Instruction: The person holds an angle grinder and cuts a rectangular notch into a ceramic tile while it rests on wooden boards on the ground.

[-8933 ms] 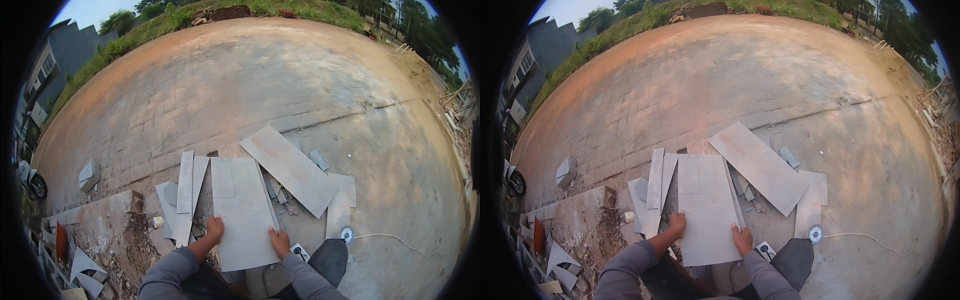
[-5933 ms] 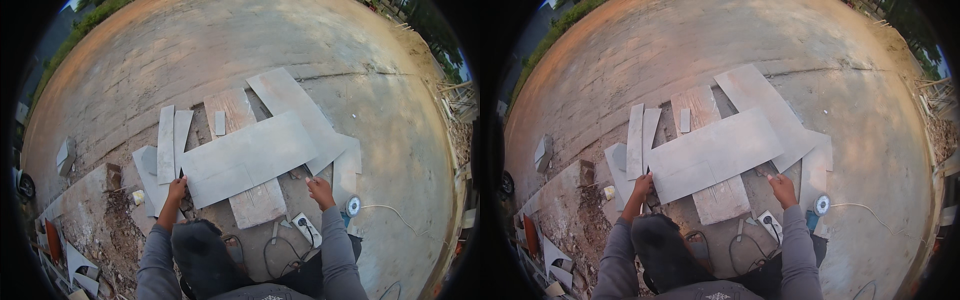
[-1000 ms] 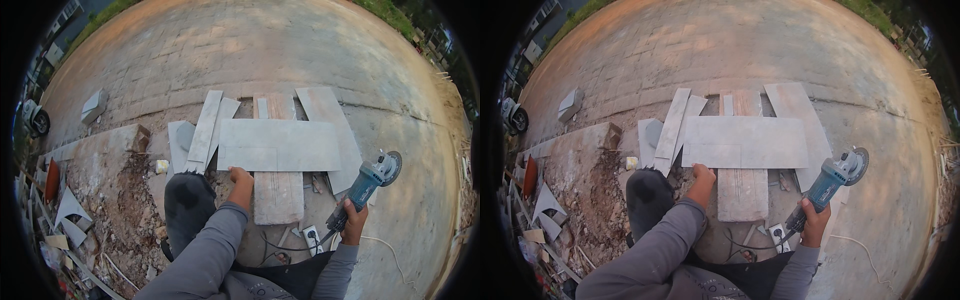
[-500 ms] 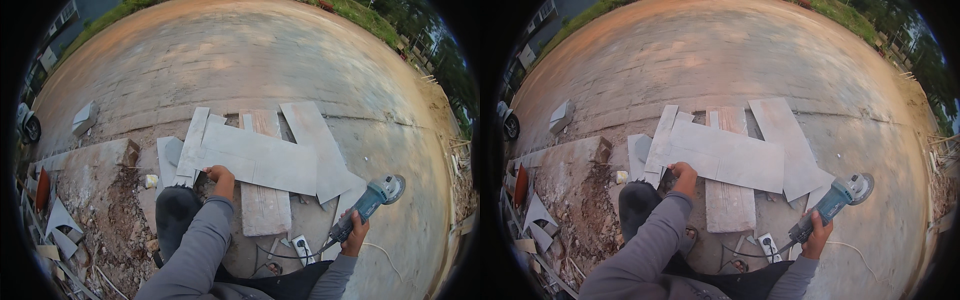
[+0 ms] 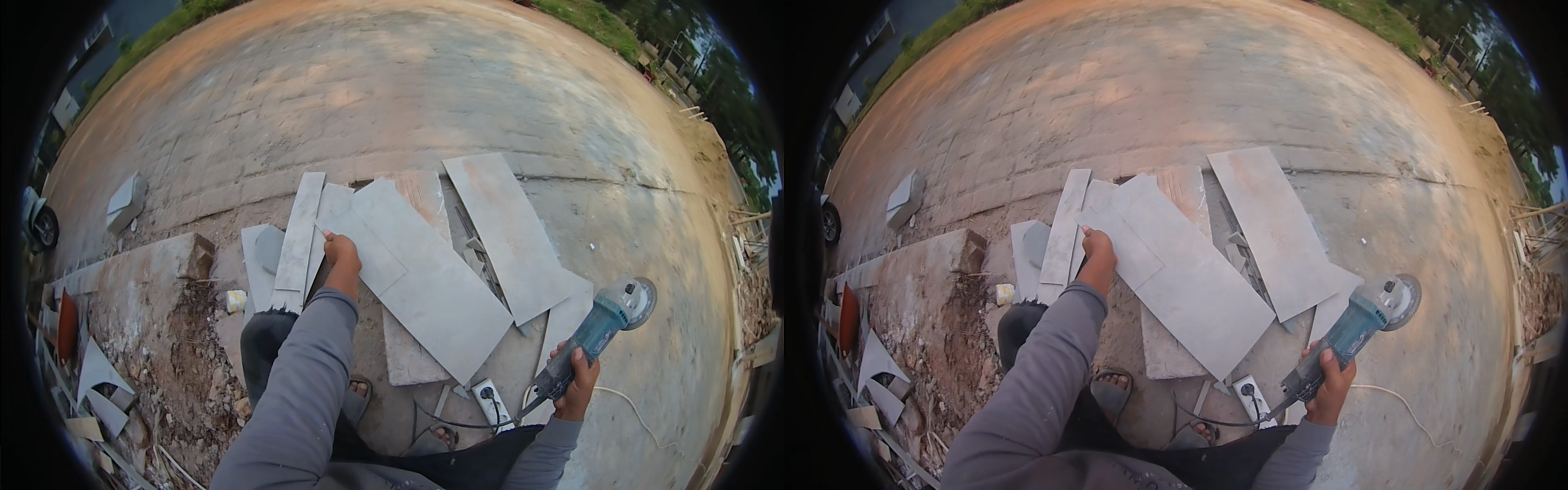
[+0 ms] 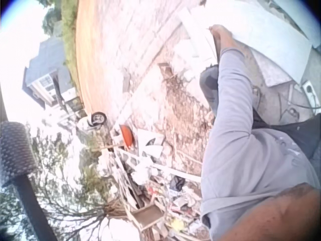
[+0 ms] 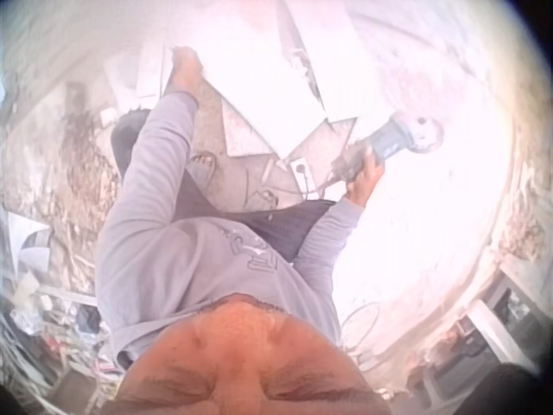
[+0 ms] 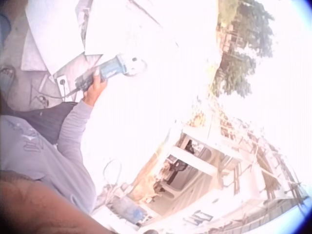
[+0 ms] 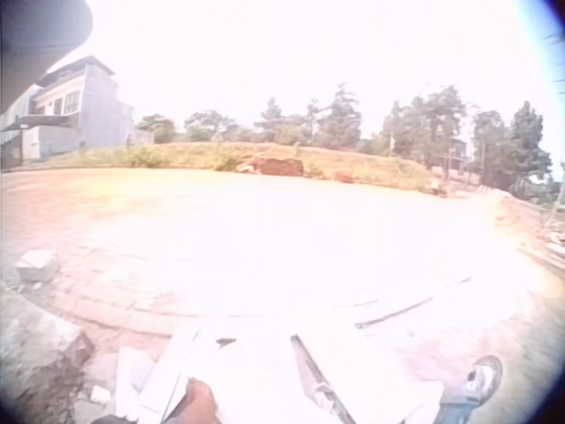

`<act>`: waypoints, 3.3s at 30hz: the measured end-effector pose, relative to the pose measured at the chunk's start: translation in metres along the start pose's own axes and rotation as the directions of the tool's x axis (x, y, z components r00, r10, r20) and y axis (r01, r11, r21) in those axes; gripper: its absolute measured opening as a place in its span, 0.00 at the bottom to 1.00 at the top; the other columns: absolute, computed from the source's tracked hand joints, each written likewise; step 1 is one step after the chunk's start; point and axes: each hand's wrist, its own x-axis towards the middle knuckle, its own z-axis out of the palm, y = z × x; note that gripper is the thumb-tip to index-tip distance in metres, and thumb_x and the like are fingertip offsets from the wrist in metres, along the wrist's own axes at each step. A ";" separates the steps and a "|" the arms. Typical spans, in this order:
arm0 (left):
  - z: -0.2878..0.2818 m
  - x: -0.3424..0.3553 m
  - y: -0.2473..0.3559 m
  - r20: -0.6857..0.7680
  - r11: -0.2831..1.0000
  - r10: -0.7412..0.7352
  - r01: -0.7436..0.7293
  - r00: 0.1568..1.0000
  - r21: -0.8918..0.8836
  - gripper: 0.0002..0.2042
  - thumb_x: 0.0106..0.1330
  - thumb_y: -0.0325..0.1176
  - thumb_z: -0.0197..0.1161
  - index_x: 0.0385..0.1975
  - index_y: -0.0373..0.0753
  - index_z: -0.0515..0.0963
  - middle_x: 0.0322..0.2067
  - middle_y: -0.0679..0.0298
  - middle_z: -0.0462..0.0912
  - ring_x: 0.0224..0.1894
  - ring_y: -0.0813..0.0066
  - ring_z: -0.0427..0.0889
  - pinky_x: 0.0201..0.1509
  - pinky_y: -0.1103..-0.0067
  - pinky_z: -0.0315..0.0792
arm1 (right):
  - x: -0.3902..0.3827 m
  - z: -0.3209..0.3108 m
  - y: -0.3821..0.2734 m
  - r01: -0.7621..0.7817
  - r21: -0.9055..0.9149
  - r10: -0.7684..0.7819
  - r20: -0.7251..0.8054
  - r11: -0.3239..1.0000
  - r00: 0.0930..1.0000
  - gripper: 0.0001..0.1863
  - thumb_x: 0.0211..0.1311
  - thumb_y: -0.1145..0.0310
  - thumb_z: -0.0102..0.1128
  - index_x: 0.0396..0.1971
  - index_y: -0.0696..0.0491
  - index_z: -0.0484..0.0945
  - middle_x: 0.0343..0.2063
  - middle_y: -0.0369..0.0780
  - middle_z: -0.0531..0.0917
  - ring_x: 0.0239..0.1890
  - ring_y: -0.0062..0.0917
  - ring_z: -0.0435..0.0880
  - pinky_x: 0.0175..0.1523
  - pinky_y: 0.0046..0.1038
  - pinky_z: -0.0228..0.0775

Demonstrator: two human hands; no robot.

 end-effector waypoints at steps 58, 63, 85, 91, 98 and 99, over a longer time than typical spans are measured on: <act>-0.105 -0.077 -0.156 0.182 0.661 0.296 -0.339 0.938 0.670 0.24 0.70 0.50 0.52 0.45 0.29 0.74 0.43 0.44 0.79 0.46 0.47 0.79 0.49 0.60 0.72 | 0.028 -0.011 0.010 -0.004 0.036 0.007 -0.076 0.999 0.997 0.18 0.59 0.60 0.65 0.39 0.59 0.74 0.30 0.42 0.82 0.29 0.26 0.84 0.34 0.27 0.80; -0.114 -0.076 -0.187 0.239 0.697 0.475 -0.528 0.847 0.485 0.23 0.69 0.47 0.55 0.32 0.26 0.77 0.28 0.43 0.80 0.32 0.46 0.80 0.39 0.61 0.72 | 0.014 -0.001 0.009 -0.011 0.036 0.012 -0.031 0.999 0.999 0.18 0.58 0.61 0.66 0.39 0.59 0.74 0.30 0.43 0.82 0.29 0.26 0.84 0.33 0.27 0.80; -0.079 -0.243 -0.038 0.994 0.737 -0.034 -0.670 0.099 0.092 0.32 0.66 0.46 0.63 0.59 0.23 0.66 0.52 0.47 0.76 0.54 0.62 0.77 0.57 0.73 0.71 | -0.006 0.066 0.024 -0.179 0.018 0.171 0.217 0.984 0.961 0.23 0.53 0.62 0.69 0.45 0.60 0.75 0.34 0.42 0.82 0.32 0.25 0.84 0.36 0.26 0.79; -0.069 -0.232 -0.019 0.995 0.898 -0.065 -0.430 0.077 0.092 0.40 0.59 0.51 0.70 0.58 0.19 0.63 0.50 0.42 0.75 0.54 0.59 0.77 0.57 0.70 0.73 | -0.014 0.112 0.053 -0.263 -0.127 0.292 0.382 0.956 0.877 0.24 0.50 0.67 0.70 0.46 0.59 0.74 0.35 0.38 0.81 0.34 0.22 0.82 0.40 0.24 0.76; -0.072 -0.200 -0.023 0.982 0.948 0.014 -0.316 0.186 0.046 0.33 0.51 0.42 0.77 0.48 0.22 0.71 0.42 0.49 0.80 0.44 0.66 0.82 0.49 0.73 0.77 | -0.013 0.144 0.060 -0.248 -0.275 0.353 0.452 0.929 0.820 0.25 0.47 0.70 0.73 0.46 0.59 0.74 0.35 0.34 0.80 0.37 0.18 0.80 0.44 0.21 0.73; -0.071 -0.198 -0.020 0.982 0.953 0.024 -0.302 0.188 0.034 0.32 0.51 0.41 0.77 0.48 0.22 0.72 0.41 0.49 0.80 0.43 0.66 0.82 0.49 0.73 0.77 | -0.011 0.147 0.059 -0.262 -0.281 0.368 0.453 0.923 0.812 0.25 0.47 0.71 0.73 0.46 0.59 0.74 0.35 0.34 0.80 0.38 0.18 0.80 0.44 0.21 0.73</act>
